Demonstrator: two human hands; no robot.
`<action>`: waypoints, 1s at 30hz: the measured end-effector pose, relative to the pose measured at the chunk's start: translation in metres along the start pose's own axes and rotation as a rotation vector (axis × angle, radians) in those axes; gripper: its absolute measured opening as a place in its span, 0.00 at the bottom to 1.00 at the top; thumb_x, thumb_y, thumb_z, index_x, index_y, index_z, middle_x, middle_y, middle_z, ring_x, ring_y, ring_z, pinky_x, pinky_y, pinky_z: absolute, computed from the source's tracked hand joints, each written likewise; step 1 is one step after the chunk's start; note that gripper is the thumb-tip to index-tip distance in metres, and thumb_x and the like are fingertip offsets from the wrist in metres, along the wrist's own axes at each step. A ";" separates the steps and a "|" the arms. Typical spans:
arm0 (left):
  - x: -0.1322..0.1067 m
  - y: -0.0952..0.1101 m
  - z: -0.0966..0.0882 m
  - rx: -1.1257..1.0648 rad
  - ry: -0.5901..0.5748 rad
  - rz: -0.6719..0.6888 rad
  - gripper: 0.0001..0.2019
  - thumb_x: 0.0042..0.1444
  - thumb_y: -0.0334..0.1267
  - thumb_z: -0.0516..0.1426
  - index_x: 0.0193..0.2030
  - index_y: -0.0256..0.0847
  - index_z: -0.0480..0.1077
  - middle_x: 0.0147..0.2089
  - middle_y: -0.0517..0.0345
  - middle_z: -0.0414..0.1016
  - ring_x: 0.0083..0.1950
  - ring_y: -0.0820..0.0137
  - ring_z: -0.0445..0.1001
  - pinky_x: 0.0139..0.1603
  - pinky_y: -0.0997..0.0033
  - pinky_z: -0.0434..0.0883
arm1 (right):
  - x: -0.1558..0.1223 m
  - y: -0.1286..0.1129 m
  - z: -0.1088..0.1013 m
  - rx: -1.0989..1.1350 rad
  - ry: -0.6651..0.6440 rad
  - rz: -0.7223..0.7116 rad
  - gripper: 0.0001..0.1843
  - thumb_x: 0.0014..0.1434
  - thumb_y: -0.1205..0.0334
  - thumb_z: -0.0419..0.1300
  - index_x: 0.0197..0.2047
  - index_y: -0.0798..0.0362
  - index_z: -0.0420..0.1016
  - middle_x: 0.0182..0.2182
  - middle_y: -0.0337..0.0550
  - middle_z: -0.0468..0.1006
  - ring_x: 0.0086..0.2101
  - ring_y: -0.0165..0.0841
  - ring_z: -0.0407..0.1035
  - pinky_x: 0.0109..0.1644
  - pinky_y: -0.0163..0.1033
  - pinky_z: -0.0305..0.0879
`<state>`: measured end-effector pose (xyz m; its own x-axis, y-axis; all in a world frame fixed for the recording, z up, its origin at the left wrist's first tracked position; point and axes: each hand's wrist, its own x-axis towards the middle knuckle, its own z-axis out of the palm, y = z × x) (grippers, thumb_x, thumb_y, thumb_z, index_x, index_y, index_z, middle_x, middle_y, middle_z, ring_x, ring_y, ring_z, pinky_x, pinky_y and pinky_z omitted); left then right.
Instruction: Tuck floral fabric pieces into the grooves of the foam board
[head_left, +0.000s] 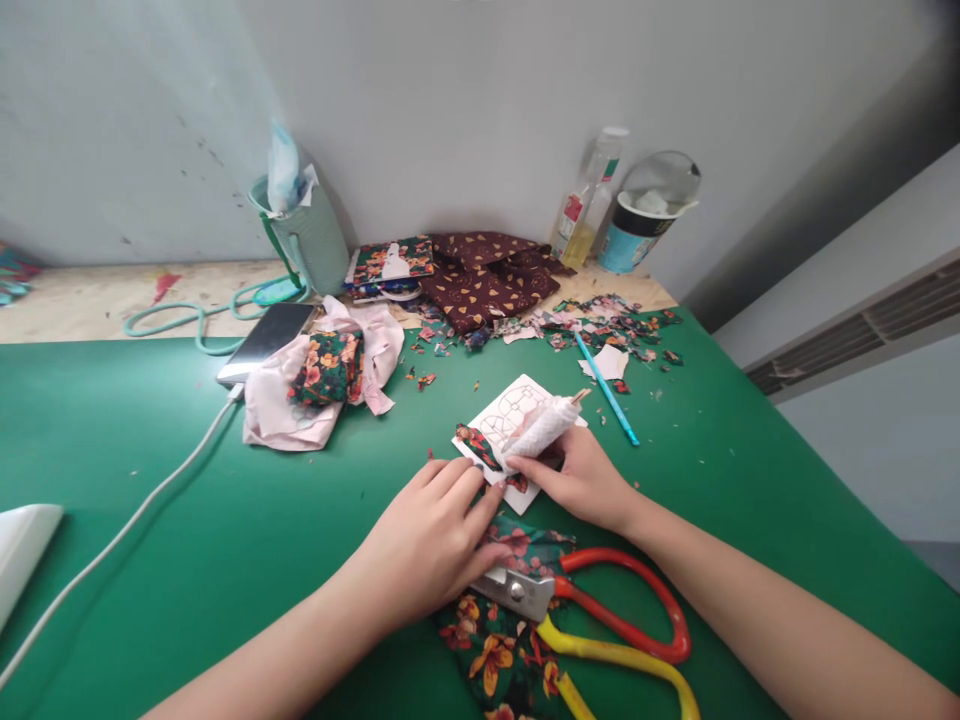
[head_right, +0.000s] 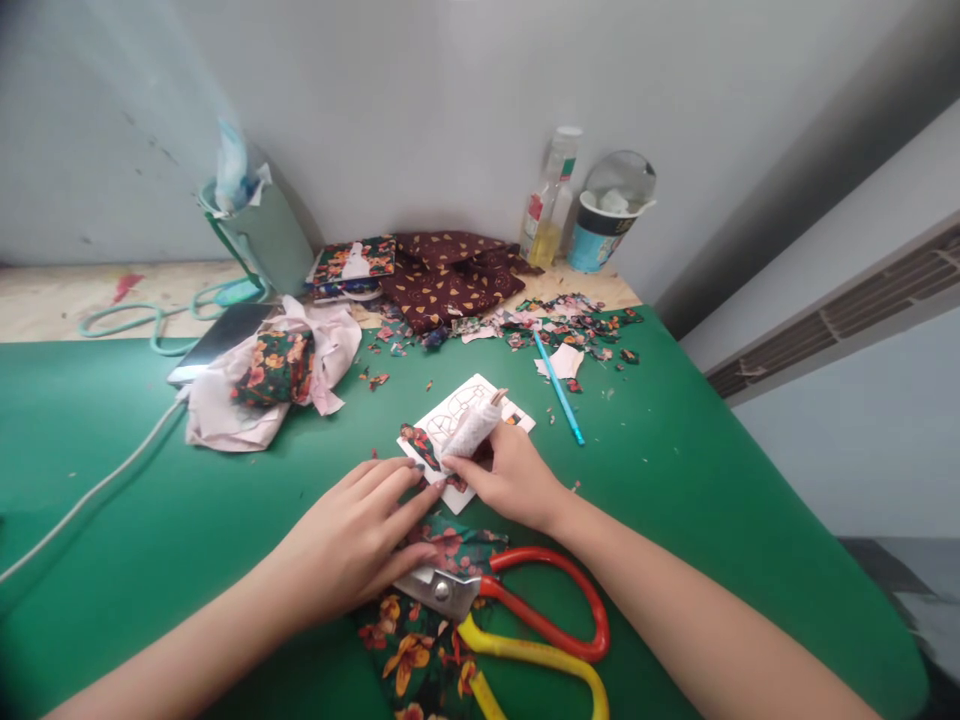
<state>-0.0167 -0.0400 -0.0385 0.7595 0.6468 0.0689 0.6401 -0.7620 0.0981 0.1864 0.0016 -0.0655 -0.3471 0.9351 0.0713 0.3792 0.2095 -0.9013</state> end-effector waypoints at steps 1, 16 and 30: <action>0.000 0.000 0.000 0.000 -0.002 -0.001 0.23 0.63 0.48 0.49 0.57 0.32 0.65 0.47 0.42 0.70 0.49 0.55 0.68 0.48 0.54 0.68 | 0.000 0.001 0.000 0.012 -0.001 0.005 0.09 0.54 0.62 0.62 0.39 0.56 0.74 0.36 0.47 0.81 0.36 0.39 0.76 0.38 0.41 0.74; -0.001 -0.001 -0.001 -0.007 -0.008 0.005 0.24 0.62 0.47 0.51 0.58 0.32 0.64 0.48 0.42 0.70 0.50 0.54 0.68 0.49 0.53 0.68 | 0.001 0.006 0.001 0.125 0.010 0.051 0.12 0.54 0.58 0.64 0.41 0.54 0.72 0.37 0.47 0.81 0.37 0.40 0.76 0.40 0.42 0.74; -0.001 0.000 -0.001 0.009 -0.008 0.004 0.24 0.63 0.48 0.50 0.59 0.32 0.64 0.48 0.42 0.70 0.49 0.54 0.68 0.49 0.53 0.68 | 0.001 0.002 0.000 0.100 0.008 -0.003 0.08 0.54 0.62 0.63 0.38 0.54 0.71 0.35 0.44 0.80 0.35 0.37 0.76 0.38 0.40 0.74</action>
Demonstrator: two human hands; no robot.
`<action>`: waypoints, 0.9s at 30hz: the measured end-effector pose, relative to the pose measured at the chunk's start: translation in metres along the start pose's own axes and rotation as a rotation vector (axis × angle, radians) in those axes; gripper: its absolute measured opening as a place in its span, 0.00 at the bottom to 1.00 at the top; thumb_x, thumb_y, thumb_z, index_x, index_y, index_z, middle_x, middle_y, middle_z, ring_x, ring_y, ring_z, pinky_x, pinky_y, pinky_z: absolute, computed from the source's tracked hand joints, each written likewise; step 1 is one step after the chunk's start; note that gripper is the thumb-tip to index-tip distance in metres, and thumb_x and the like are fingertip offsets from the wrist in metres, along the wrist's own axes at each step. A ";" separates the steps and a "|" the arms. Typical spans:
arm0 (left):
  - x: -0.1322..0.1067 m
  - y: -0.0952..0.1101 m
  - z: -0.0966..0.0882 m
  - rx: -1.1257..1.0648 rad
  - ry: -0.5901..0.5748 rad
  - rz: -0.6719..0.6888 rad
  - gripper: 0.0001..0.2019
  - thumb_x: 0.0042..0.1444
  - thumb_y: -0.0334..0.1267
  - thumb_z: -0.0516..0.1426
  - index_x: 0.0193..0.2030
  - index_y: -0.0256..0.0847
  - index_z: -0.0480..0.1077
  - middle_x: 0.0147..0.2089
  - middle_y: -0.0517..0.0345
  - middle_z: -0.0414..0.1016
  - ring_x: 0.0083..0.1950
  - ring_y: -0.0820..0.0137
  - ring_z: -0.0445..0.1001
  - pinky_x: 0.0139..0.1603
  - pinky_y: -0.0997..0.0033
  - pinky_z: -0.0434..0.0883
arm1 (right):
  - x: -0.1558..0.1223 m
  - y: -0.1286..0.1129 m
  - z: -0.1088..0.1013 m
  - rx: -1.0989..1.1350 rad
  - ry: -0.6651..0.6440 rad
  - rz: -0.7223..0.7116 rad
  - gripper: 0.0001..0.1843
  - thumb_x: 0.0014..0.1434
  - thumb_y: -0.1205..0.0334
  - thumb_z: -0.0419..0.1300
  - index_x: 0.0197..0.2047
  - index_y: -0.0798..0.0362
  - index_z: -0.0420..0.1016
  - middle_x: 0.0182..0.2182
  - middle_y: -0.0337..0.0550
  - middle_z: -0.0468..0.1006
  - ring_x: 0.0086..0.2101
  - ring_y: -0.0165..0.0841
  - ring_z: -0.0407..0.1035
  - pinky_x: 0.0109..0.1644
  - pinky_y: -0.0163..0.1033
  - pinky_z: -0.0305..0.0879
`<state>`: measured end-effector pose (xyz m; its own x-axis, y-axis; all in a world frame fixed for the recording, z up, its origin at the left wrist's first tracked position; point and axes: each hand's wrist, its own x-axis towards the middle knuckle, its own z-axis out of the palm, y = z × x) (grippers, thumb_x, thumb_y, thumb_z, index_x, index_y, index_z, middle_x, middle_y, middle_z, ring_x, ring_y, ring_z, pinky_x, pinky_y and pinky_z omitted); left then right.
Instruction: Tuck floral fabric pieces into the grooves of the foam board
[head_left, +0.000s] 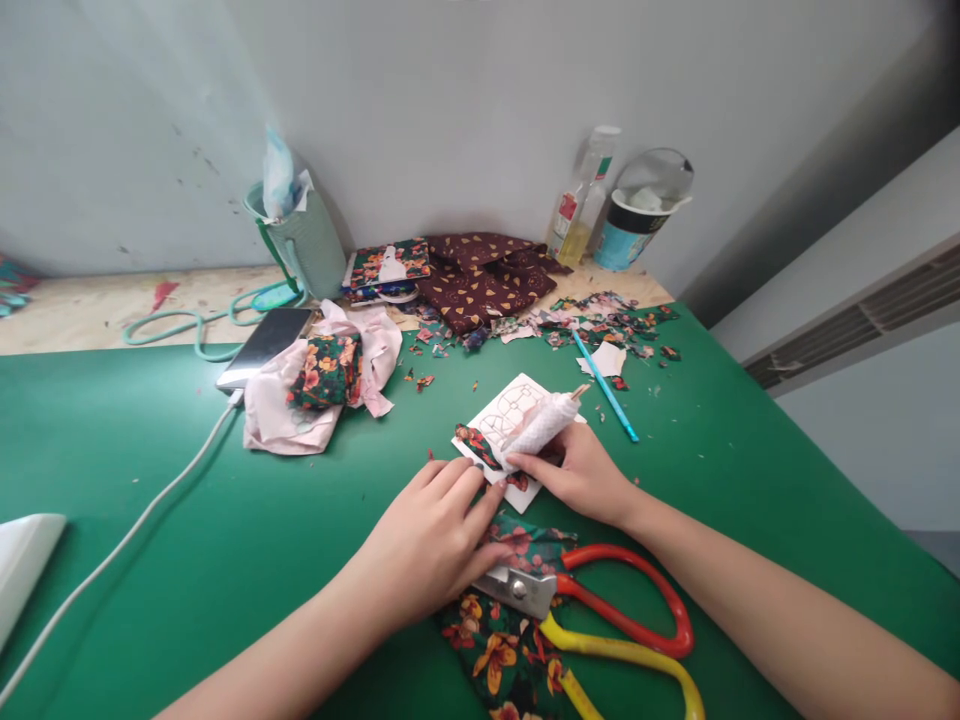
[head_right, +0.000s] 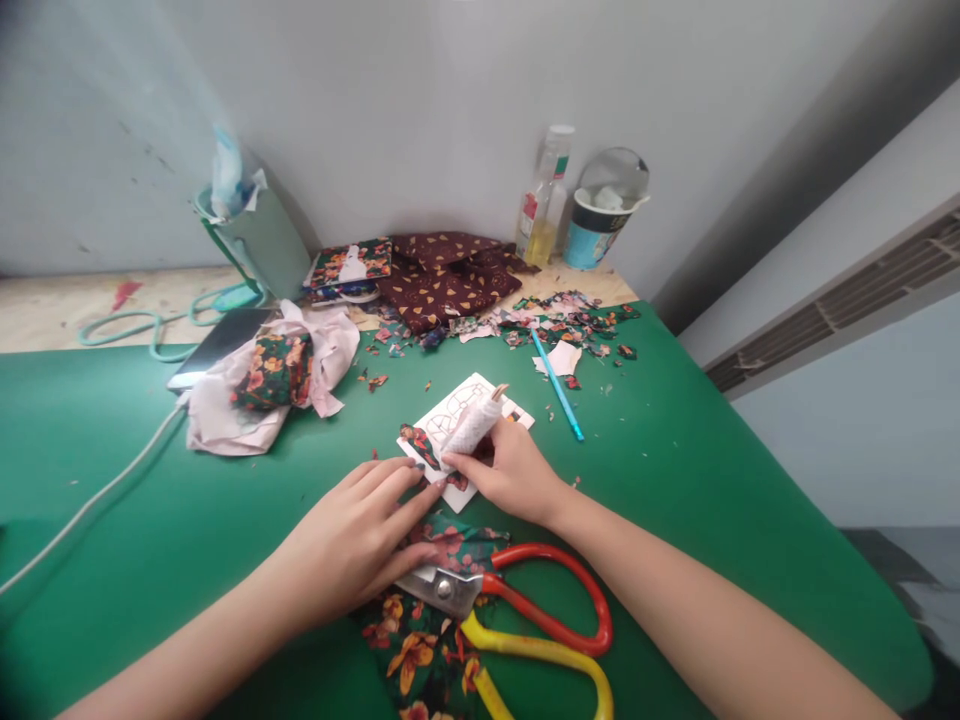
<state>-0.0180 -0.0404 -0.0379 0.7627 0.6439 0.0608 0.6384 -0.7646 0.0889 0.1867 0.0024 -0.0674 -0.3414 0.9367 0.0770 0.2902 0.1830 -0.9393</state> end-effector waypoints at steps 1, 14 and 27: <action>0.000 0.000 0.000 0.001 0.001 0.000 0.24 0.63 0.48 0.50 0.59 0.32 0.64 0.48 0.41 0.70 0.49 0.54 0.68 0.49 0.53 0.68 | 0.000 0.000 0.000 -0.011 -0.001 0.003 0.08 0.54 0.62 0.63 0.39 0.54 0.72 0.35 0.44 0.80 0.35 0.38 0.76 0.37 0.40 0.74; 0.000 0.000 -0.001 0.000 -0.004 -0.001 0.24 0.63 0.48 0.49 0.58 0.32 0.64 0.47 0.42 0.70 0.49 0.55 0.68 0.49 0.53 0.68 | 0.001 0.005 0.000 0.077 0.006 0.074 0.12 0.54 0.59 0.63 0.41 0.54 0.71 0.37 0.46 0.80 0.36 0.39 0.76 0.38 0.42 0.74; -0.001 0.000 0.000 -0.008 -0.008 -0.008 0.24 0.63 0.48 0.50 0.59 0.32 0.64 0.48 0.42 0.70 0.50 0.54 0.68 0.49 0.52 0.68 | 0.000 0.001 -0.001 -0.047 -0.016 0.021 0.08 0.54 0.60 0.63 0.37 0.54 0.72 0.34 0.45 0.80 0.34 0.39 0.76 0.37 0.41 0.74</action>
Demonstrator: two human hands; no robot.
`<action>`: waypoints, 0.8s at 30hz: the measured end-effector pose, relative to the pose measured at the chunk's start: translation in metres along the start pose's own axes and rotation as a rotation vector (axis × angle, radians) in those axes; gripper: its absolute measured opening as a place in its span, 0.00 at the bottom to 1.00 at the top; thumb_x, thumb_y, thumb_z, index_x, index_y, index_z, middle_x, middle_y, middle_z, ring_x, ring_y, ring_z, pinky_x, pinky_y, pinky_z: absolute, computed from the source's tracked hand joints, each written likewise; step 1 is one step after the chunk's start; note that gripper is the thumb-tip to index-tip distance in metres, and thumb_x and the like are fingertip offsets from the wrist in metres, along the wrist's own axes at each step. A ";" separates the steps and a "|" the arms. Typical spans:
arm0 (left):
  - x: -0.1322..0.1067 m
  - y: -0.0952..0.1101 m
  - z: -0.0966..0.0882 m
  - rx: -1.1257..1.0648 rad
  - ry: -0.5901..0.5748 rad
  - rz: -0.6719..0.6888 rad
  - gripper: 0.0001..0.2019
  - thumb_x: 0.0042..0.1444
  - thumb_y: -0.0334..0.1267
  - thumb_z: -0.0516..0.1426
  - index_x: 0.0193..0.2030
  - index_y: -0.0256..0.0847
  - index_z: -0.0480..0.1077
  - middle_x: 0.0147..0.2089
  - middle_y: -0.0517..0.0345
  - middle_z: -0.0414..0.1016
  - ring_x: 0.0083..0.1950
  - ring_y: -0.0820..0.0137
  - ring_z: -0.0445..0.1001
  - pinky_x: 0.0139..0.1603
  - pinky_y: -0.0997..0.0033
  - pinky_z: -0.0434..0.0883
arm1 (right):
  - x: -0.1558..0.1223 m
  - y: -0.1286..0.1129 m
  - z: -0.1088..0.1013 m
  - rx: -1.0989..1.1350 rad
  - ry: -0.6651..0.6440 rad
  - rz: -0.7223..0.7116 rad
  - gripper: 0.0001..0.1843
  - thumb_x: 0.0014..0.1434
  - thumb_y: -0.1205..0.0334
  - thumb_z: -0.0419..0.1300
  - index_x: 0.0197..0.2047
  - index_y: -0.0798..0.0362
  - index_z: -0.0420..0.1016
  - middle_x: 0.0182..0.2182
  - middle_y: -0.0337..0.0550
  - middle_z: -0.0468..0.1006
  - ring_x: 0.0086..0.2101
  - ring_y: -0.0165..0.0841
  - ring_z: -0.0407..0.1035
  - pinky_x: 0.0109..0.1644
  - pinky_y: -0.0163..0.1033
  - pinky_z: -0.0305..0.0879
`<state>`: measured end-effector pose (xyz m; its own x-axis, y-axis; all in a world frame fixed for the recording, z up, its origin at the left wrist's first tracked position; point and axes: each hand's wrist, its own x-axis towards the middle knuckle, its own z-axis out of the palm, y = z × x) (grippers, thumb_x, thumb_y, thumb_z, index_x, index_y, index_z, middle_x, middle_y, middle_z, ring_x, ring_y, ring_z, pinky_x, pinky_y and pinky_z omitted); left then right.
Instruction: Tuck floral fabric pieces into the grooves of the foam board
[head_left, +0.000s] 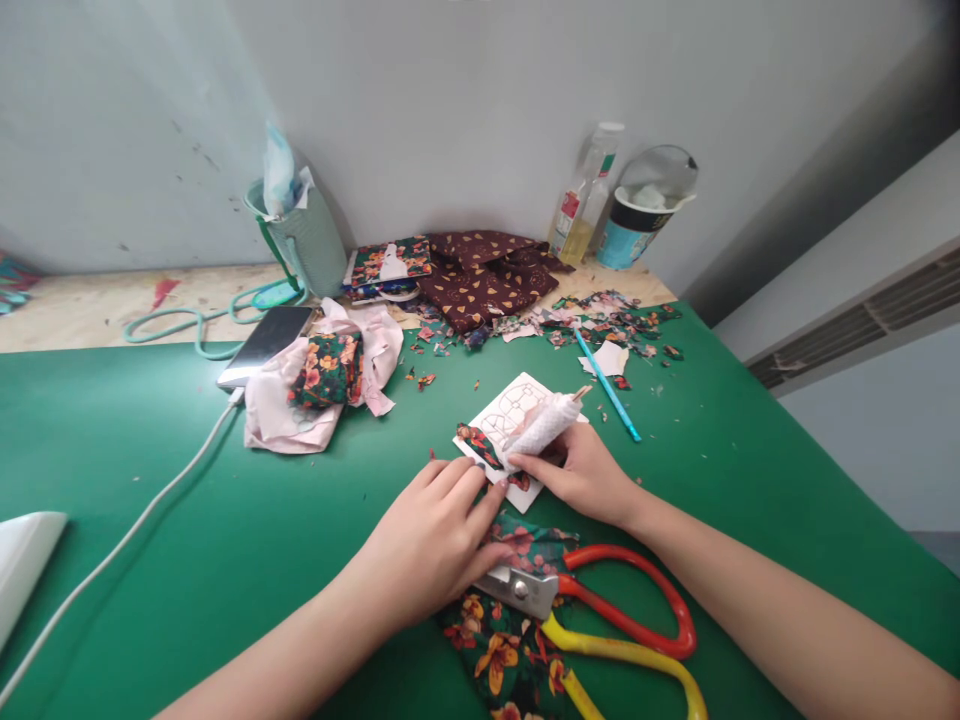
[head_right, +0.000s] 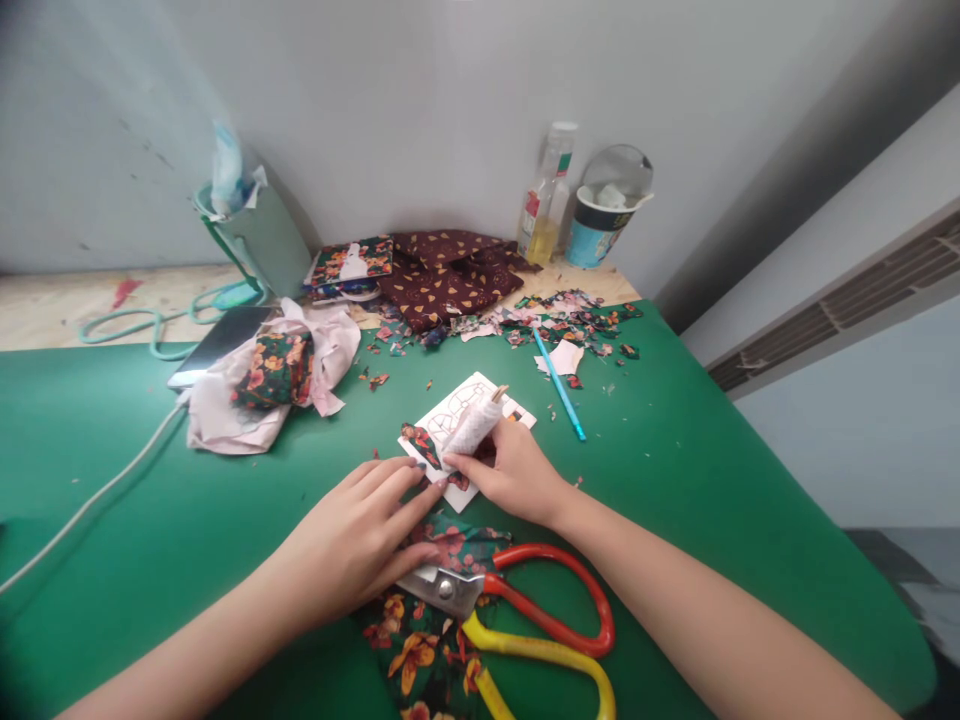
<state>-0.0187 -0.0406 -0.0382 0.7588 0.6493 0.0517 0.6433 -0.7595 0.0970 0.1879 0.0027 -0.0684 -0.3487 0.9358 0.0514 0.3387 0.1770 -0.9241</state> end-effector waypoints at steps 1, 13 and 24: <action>0.000 0.000 0.000 -0.001 0.000 0.000 0.24 0.63 0.48 0.50 0.59 0.32 0.64 0.48 0.42 0.70 0.49 0.54 0.68 0.49 0.52 0.68 | 0.000 0.000 0.000 -0.010 -0.004 -0.001 0.08 0.55 0.60 0.63 0.37 0.54 0.73 0.34 0.45 0.80 0.34 0.39 0.76 0.37 0.41 0.74; 0.000 0.002 0.000 -0.003 -0.006 0.000 0.25 0.63 0.48 0.49 0.59 0.31 0.64 0.47 0.43 0.70 0.49 0.54 0.68 0.50 0.51 0.68 | 0.002 0.002 0.000 0.108 0.013 0.055 0.11 0.55 0.59 0.63 0.40 0.54 0.72 0.36 0.46 0.80 0.36 0.39 0.76 0.38 0.42 0.74; 0.000 0.001 0.001 0.006 0.000 0.002 0.25 0.63 0.48 0.49 0.59 0.31 0.64 0.47 0.43 0.70 0.49 0.54 0.68 0.50 0.52 0.68 | 0.000 0.002 0.001 0.036 0.002 0.000 0.08 0.54 0.61 0.63 0.37 0.55 0.73 0.34 0.45 0.80 0.34 0.37 0.75 0.35 0.38 0.73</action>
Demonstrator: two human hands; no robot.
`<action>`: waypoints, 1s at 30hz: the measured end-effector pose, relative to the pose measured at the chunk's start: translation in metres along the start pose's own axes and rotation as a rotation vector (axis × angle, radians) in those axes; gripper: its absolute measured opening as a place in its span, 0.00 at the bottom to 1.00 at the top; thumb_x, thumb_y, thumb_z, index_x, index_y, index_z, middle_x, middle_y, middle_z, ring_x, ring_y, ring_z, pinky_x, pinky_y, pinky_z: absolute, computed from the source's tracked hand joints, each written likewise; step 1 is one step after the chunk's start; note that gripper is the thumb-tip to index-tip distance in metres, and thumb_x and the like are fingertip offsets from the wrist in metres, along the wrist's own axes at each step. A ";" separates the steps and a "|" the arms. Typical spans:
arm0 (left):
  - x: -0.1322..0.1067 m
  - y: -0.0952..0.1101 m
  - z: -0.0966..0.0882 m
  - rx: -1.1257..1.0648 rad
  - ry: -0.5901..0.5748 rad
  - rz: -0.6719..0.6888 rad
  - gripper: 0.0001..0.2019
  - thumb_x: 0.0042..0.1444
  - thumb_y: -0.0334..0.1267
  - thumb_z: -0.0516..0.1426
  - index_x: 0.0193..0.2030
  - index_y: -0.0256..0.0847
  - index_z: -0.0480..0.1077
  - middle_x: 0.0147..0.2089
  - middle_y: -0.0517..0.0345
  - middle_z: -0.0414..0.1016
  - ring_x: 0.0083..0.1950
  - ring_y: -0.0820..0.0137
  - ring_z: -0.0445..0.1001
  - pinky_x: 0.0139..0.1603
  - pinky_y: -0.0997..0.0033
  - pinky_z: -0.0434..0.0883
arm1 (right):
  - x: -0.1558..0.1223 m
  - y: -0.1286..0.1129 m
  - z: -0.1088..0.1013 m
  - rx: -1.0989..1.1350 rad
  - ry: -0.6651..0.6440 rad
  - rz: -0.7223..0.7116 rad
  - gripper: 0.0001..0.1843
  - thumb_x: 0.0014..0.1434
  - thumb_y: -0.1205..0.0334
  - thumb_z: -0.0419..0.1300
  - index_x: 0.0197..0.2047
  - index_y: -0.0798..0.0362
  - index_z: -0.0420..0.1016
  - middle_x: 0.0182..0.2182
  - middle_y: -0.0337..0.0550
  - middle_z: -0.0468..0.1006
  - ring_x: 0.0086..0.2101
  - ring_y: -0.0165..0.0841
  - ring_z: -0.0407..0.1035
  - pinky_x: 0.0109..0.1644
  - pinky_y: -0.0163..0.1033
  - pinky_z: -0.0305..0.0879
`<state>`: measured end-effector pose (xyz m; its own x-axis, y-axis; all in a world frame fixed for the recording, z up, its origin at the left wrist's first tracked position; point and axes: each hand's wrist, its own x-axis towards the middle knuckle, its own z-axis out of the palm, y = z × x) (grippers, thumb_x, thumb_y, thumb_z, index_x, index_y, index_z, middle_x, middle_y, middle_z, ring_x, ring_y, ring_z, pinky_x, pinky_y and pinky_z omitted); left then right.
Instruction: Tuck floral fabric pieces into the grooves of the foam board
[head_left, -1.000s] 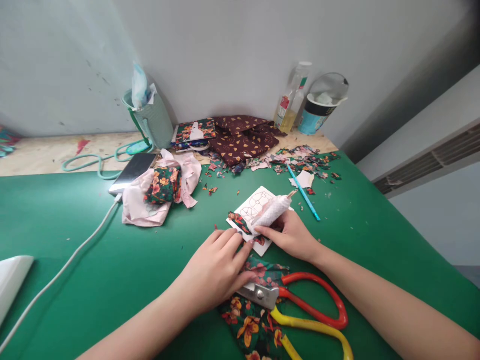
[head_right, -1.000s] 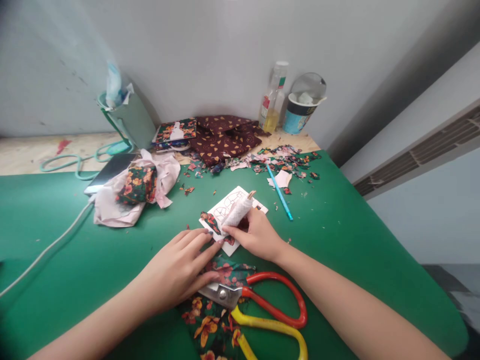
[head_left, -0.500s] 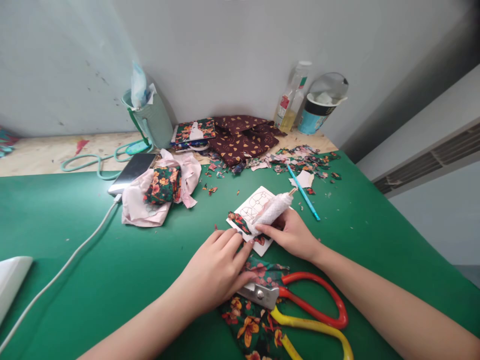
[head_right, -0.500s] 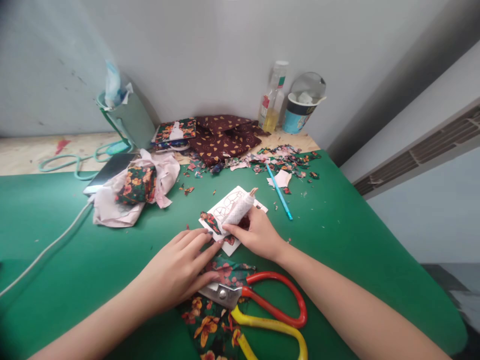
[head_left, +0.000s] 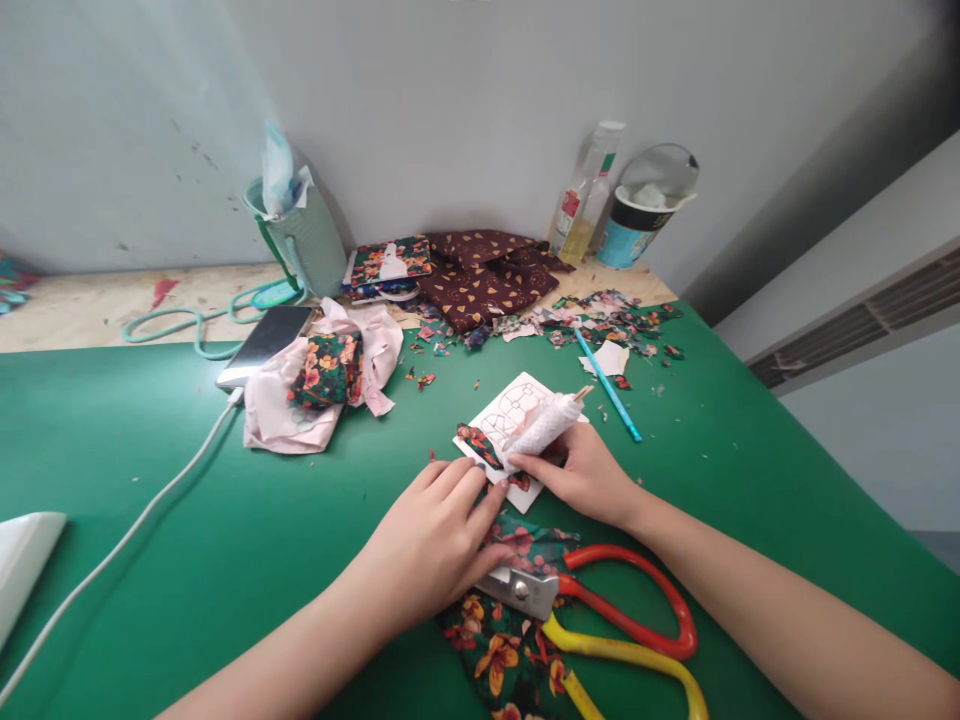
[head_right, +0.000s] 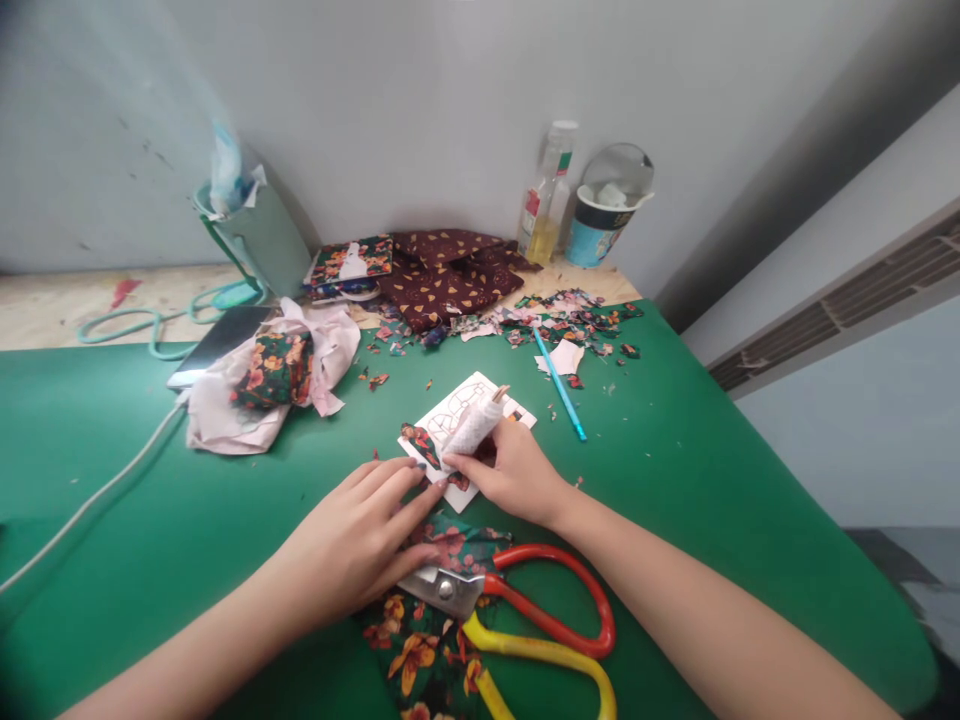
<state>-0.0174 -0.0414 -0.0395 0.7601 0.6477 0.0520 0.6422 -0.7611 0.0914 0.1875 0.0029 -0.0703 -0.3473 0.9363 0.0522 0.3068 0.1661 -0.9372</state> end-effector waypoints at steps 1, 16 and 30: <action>0.000 0.000 0.000 0.001 0.000 0.000 0.25 0.63 0.48 0.49 0.59 0.31 0.64 0.47 0.43 0.70 0.49 0.54 0.68 0.50 0.52 0.68 | 0.000 0.000 0.000 0.001 0.000 0.003 0.08 0.54 0.61 0.63 0.37 0.54 0.73 0.34 0.45 0.80 0.34 0.37 0.75 0.35 0.38 0.73; 0.000 0.000 0.001 0.009 0.002 -0.005 0.25 0.63 0.48 0.50 0.59 0.32 0.64 0.47 0.43 0.70 0.49 0.55 0.68 0.50 0.53 0.68 | 0.002 0.001 -0.002 0.062 0.004 0.017 0.09 0.55 0.61 0.63 0.37 0.54 0.70 0.33 0.45 0.78 0.33 0.38 0.75 0.36 0.41 0.73; -0.001 0.000 0.001 0.009 -0.003 -0.005 0.24 0.63 0.48 0.50 0.59 0.32 0.64 0.47 0.43 0.70 0.48 0.55 0.68 0.49 0.53 0.68 | 0.001 0.001 -0.003 0.087 -0.050 0.002 0.06 0.56 0.62 0.61 0.38 0.53 0.70 0.33 0.43 0.77 0.33 0.36 0.74 0.35 0.39 0.73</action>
<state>-0.0180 -0.0426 -0.0410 0.7575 0.6511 0.0487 0.6466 -0.7584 0.0826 0.1898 0.0050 -0.0707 -0.3912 0.9196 0.0350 0.2299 0.1345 -0.9639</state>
